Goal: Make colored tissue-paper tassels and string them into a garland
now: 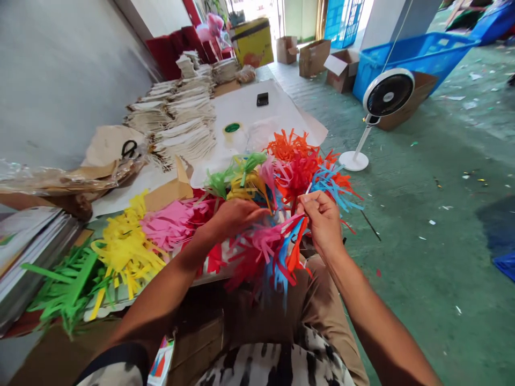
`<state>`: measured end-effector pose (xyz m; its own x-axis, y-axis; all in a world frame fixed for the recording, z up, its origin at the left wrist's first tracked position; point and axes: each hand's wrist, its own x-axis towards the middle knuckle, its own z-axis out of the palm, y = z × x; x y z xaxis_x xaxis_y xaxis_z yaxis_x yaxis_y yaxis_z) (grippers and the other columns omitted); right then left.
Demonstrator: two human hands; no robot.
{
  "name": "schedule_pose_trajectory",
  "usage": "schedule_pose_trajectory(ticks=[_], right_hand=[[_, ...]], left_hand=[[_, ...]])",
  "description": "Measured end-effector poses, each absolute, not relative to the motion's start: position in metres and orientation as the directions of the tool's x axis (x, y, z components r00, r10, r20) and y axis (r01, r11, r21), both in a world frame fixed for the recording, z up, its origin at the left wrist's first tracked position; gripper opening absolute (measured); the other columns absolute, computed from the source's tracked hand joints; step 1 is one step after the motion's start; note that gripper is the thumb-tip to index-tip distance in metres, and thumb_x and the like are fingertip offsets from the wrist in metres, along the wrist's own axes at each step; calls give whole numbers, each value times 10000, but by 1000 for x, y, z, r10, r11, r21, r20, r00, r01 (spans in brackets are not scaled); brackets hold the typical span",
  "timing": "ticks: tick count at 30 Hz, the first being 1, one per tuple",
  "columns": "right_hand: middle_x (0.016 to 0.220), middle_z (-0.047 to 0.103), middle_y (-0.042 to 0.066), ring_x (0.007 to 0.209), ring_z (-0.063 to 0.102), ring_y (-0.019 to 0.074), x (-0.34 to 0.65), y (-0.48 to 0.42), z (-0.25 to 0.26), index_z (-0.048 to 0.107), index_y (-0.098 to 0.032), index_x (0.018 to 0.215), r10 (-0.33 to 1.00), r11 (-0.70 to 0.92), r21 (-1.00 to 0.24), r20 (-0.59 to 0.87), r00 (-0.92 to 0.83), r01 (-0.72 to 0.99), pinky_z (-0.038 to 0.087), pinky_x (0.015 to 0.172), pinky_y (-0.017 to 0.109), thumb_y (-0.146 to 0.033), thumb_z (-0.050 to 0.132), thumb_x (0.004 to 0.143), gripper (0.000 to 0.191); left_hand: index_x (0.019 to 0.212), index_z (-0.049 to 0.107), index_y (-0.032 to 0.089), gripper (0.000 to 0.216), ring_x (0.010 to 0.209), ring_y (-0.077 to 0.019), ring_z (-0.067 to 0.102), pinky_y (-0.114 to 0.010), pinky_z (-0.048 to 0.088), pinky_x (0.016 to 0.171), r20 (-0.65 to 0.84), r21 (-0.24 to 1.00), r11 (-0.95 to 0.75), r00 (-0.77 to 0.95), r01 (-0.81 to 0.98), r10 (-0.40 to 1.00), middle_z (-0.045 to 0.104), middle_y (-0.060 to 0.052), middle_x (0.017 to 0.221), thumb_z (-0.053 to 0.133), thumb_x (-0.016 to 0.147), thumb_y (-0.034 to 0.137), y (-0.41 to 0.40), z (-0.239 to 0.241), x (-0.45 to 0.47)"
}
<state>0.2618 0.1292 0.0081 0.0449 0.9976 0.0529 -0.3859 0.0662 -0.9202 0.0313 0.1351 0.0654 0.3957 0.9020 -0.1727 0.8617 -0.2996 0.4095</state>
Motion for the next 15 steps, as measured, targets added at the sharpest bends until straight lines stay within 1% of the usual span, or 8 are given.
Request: schedule_pose_trajectory(ticks=[2,3,4,6,8,11,13,15], right_hand=[[651,626,-38,519,448,106,257,128,2,683,-238,835,997,71,-933,62,37,-352,325,495,253,-468,822,868,271],[657,628,-37,526,451,109,255,128,0,677,-239,833,997,78,-940,70,34,-332,328,504,257,-471,810,881,272],[662,630,-37,534,453,113,253,127,-1,670,-240,830,996,86,-947,80,32,-310,329,514,261,-475,802,890,276],[670,629,-37,548,443,119,251,125,-1,663,-243,832,994,109,-959,106,26,-260,327,533,271,-485,783,910,282],[685,637,-32,558,423,122,251,124,1,663,-243,832,991,134,-970,135,11,-202,321,548,282,-495,761,933,289],[713,655,-20,580,413,130,251,124,5,681,-242,841,985,163,-980,168,-36,-116,328,571,292,-516,747,941,300],[723,655,-13,612,446,143,248,127,6,693,-247,843,981,178,-981,183,-62,-75,355,592,297,-543,759,922,314],[742,658,-2,667,511,165,245,129,7,698,-255,838,978,192,-980,196,-72,-56,396,618,305,-577,768,897,335]], left_hand=[[897,750,186,322,899,-223,647,-288,409,666,21,232,-432,440,872,898,686,-89,922,524,1058,351,146,60,36],[959,757,190,228,982,-237,652,-291,431,688,72,144,-496,491,856,868,696,-104,1011,548,1034,239,152,56,39],[972,759,186,203,1022,-243,654,-291,448,696,83,86,-548,543,832,836,696,-114,1060,560,1005,157,158,53,43],[917,755,171,212,1017,-232,664,-282,471,692,62,79,-600,597,796,800,694,-119,1088,570,967,79,167,46,48],[879,752,171,207,996,-207,679,-266,491,701,74,124,-616,612,778,788,702,-107,1108,586,960,78,174,42,47],[939,771,207,197,993,-165,706,-247,521,772,133,188,-644,630,742,765,735,-68,1131,591,994,149,183,44,37],[982,779,218,191,934,-142,722,-243,537,791,220,354,-630,594,691,774,764,-51,1085,593,1019,239,190,50,28],[989,776,205,197,777,-126,710,-243,547,710,296,635,-539,470,553,832,771,-44,951,634,1000,340,197,58,20]])
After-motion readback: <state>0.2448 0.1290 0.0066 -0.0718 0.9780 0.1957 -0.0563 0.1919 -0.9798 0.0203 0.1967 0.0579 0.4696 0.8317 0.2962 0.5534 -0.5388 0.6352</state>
